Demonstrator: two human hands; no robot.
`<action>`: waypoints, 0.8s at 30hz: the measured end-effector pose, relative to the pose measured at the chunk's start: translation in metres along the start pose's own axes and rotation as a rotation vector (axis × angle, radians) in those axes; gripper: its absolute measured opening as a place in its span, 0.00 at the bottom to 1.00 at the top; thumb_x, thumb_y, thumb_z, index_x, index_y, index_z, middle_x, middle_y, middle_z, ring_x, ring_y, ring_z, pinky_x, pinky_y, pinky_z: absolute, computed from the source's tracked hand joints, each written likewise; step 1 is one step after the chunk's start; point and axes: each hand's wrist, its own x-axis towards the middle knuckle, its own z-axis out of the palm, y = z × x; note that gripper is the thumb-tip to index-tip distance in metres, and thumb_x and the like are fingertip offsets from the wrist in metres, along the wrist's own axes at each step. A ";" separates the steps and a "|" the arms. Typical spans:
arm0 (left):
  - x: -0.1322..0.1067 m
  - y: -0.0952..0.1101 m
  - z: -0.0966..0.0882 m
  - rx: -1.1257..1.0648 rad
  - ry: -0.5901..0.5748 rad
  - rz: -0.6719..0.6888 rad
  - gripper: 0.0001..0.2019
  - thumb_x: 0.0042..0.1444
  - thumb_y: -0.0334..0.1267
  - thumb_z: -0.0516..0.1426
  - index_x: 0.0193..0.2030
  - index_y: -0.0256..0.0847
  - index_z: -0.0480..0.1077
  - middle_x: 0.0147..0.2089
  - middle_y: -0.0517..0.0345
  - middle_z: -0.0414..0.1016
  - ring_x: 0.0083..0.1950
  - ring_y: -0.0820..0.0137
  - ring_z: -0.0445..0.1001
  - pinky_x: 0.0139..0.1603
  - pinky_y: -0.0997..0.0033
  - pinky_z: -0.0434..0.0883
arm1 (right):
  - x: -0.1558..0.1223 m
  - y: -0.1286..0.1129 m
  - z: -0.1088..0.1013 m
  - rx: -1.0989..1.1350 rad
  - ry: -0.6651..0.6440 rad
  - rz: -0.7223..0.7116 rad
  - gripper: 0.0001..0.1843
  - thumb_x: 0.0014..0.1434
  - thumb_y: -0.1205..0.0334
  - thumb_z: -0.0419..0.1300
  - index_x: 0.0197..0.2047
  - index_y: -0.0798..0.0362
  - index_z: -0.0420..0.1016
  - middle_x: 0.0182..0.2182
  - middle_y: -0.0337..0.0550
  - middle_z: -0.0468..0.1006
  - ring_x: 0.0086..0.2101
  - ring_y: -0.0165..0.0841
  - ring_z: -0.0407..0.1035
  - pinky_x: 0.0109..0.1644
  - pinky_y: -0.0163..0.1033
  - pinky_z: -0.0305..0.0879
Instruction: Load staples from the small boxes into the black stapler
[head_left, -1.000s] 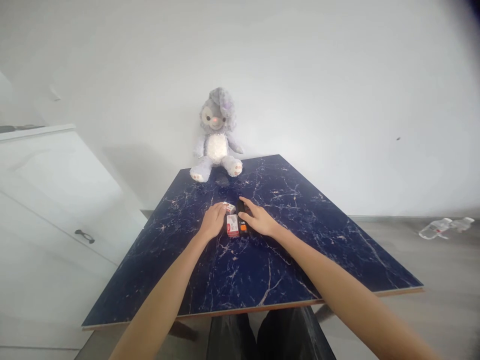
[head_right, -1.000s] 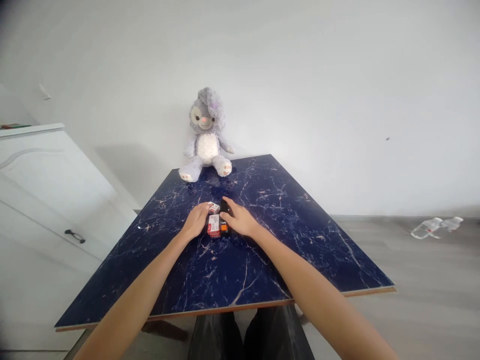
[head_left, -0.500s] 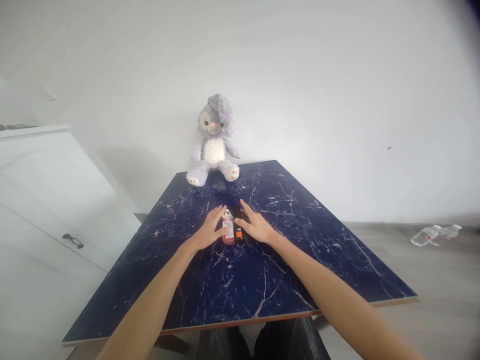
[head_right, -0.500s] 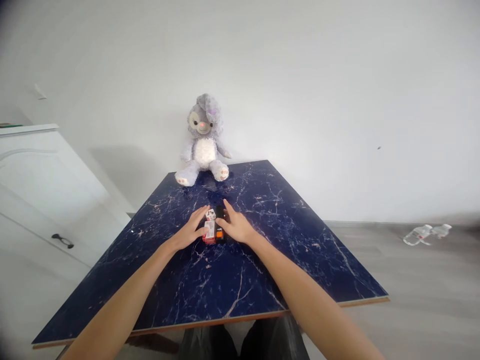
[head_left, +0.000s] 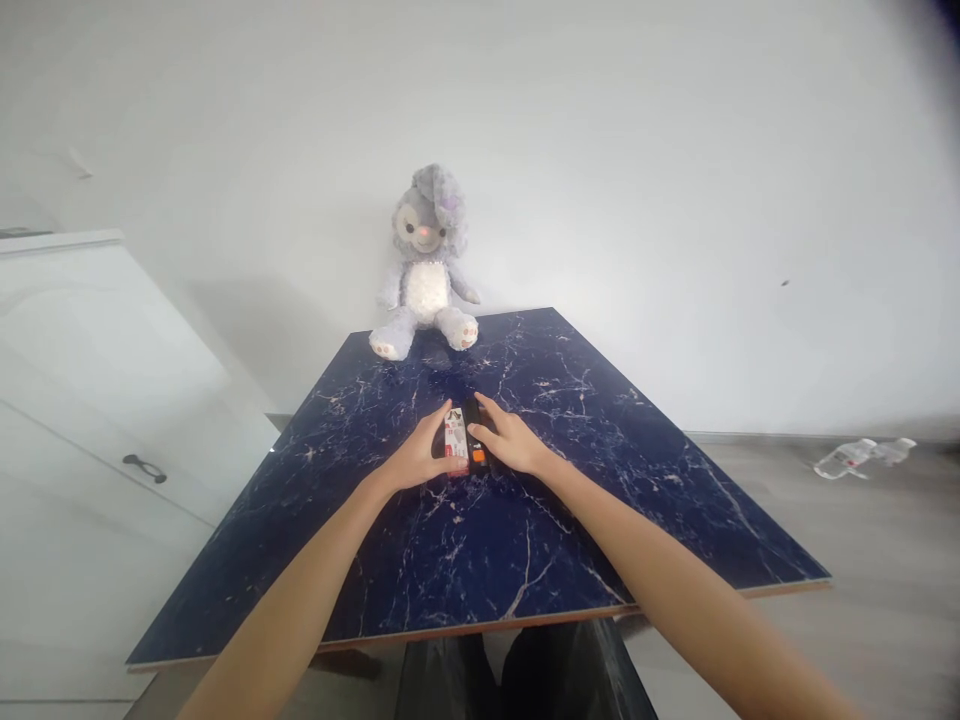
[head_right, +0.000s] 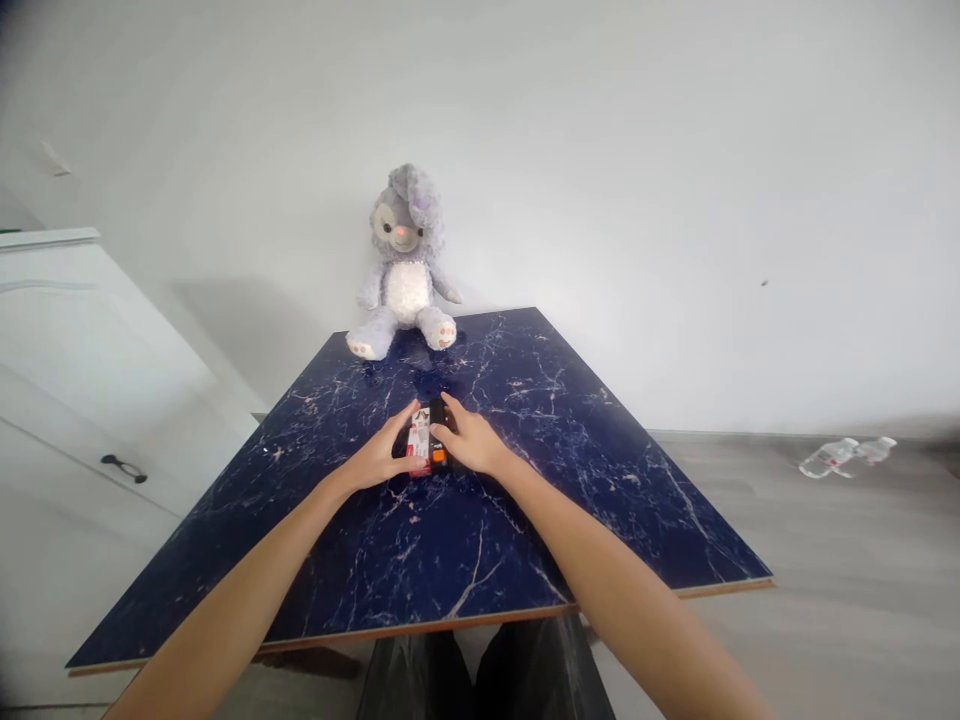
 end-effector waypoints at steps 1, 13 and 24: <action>-0.001 0.000 -0.002 0.013 -0.001 0.001 0.52 0.53 0.60 0.61 0.76 0.49 0.37 0.77 0.46 0.42 0.75 0.50 0.45 0.72 0.46 0.51 | 0.000 0.000 0.000 0.006 -0.001 -0.001 0.37 0.66 0.50 0.53 0.73 0.50 0.49 0.60 0.49 0.72 0.57 0.43 0.70 0.64 0.50 0.61; -0.001 -0.001 -0.002 0.134 -0.027 0.006 0.60 0.45 0.58 0.67 0.76 0.48 0.35 0.78 0.46 0.37 0.76 0.47 0.40 0.73 0.47 0.49 | 0.000 0.002 -0.002 0.031 -0.006 -0.009 0.36 0.66 0.50 0.54 0.73 0.50 0.50 0.61 0.49 0.71 0.57 0.43 0.69 0.63 0.49 0.62; -0.004 0.012 0.002 0.144 0.028 -0.107 0.61 0.44 0.60 0.67 0.76 0.47 0.34 0.71 0.39 0.56 0.70 0.46 0.57 0.67 0.50 0.59 | -0.002 -0.001 0.006 -0.017 0.149 0.032 0.30 0.65 0.52 0.55 0.67 0.53 0.60 0.56 0.51 0.74 0.51 0.39 0.72 0.58 0.44 0.66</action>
